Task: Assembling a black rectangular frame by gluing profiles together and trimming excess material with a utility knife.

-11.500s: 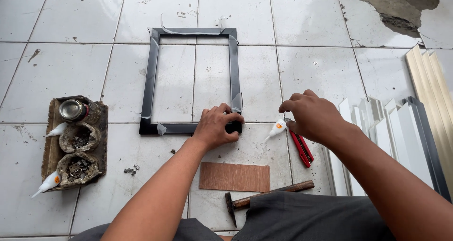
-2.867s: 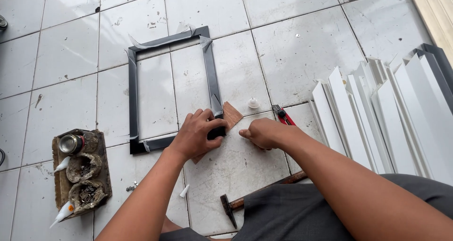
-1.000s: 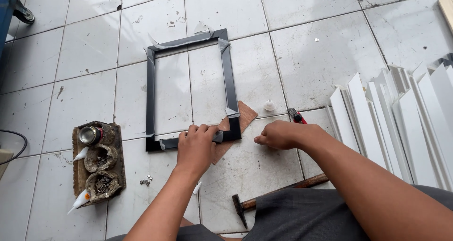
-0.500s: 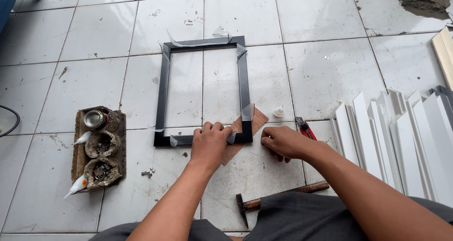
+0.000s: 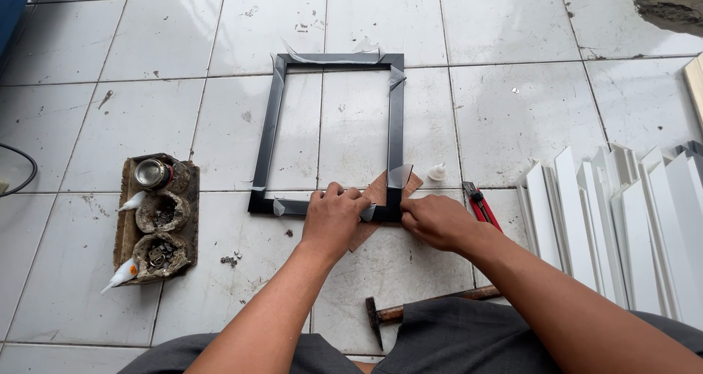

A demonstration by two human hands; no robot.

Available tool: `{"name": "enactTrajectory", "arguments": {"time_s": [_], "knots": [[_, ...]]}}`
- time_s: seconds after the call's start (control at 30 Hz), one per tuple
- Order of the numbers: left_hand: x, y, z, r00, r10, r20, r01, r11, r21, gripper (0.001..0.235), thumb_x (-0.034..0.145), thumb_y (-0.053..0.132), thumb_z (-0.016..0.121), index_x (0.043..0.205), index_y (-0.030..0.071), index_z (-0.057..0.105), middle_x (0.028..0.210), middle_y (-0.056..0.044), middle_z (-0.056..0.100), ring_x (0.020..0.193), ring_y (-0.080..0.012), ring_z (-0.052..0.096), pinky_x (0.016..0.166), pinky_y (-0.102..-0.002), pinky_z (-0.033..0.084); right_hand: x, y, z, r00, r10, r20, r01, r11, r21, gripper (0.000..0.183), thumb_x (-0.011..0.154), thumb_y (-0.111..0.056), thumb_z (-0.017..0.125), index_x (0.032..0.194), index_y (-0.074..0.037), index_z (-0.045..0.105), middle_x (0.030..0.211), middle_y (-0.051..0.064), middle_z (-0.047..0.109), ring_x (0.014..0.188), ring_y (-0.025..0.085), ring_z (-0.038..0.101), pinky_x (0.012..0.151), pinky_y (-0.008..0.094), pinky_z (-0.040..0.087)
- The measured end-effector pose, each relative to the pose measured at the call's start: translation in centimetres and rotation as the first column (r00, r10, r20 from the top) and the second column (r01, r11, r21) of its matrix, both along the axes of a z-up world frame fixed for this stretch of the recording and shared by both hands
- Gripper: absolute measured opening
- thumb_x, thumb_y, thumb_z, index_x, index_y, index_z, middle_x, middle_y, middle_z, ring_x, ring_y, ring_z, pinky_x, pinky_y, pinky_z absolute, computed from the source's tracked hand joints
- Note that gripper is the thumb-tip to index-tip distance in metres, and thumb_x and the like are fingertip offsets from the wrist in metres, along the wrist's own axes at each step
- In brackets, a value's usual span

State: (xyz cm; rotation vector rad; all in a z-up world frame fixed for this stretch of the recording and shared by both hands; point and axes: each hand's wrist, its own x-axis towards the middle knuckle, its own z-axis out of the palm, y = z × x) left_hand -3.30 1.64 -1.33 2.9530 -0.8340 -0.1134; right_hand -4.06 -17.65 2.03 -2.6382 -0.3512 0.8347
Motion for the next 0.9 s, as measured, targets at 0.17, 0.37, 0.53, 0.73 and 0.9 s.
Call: {"name": "enactTrajectory", "arguments": {"time_s": [0.17, 0.37, 0.53, 0.73, 0.9], "knots": [[0.1, 0.0, 0.3, 1.0, 0.002, 0.003, -0.002, 1.0, -0.001, 0.029, 0.072, 0.01, 0.067, 0.099, 0.018, 0.062, 0.094, -0.002, 0.061, 0.095, -0.0246, 0.052, 0.079, -0.043, 0.043, -0.2, 0.0, 0.3, 0.999, 0.042, 0.005, -0.042, 0.999, -0.011, 0.028, 0.085, -0.028, 0.033, 0.086, -0.012, 0.056, 0.077, 0.018, 0.063, 0.08, 0.04, 0.061, 0.073, 0.048, 0.049], [0.1, 0.0, 0.7, 0.993, 0.087, -0.079, -0.091, 0.995, -0.05, 0.035, 0.071, 0.006, 0.065, 0.104, 0.019, 0.061, 0.1, -0.003, 0.059, 0.1, -0.026, 0.05, 0.079, -0.042, 0.044, -0.5, -0.1, 1.2, 0.994, -0.092, -0.061, 0.095, 0.995, 0.033, 0.036, 0.085, -0.03, 0.031, 0.082, -0.008, 0.059, 0.08, 0.019, 0.064, 0.082, 0.04, 0.061, 0.073, 0.047, 0.049], [-0.8, -1.5, 3.6, 0.827, 0.402, -0.394, -0.535, 0.778, -0.328, 0.04, 0.072, 0.006, 0.058, 0.111, 0.014, 0.052, 0.107, -0.007, 0.049, 0.106, -0.0294, 0.043, 0.082, -0.044, 0.043, -0.7, -0.3, 0.4, 0.843, -0.49, -0.222, 0.533, 0.817, 0.222, 0.034, 0.084, -0.027, 0.038, 0.085, -0.004, 0.063, 0.067, 0.012, 0.066, 0.053, 0.021, 0.065, 0.047, 0.028, 0.055], [0.4, -0.3, 0.4, 0.1, 0.585, -0.805, -0.895, -0.301, -0.329, 0.05, 0.068, 0.027, 0.064, 0.106, 0.014, 0.033, 0.115, -0.01, 0.023, 0.111, -0.0295, 0.038, 0.088, -0.038, 0.039, -1.1, 1.1, 1.5, 0.703, -0.644, -0.302, 0.711, 0.613, 0.345, 0.037, 0.083, -0.02, 0.044, 0.102, 0.007, 0.059, 0.074, 0.017, 0.067, 0.053, 0.023, 0.066, 0.044, 0.029, 0.056], [1.1, 0.9, 1.1, 0.008, 0.657, -0.754, -0.913, -0.304, -0.274, 0.063, 0.074, 0.036, 0.065, 0.11, 0.014, 0.019, 0.113, -0.013, 0.02, 0.113, -0.0306, 0.019, 0.097, -0.046, 0.017, -1.2, 1.6, 1.8, 0.703, -0.64, -0.311, 0.711, 0.634, 0.303, 0.043, 0.087, -0.029, 0.041, 0.101, 0.008, 0.059, 0.07, 0.016, 0.067, 0.053, 0.022, 0.066, 0.044, 0.03, 0.056]]}}
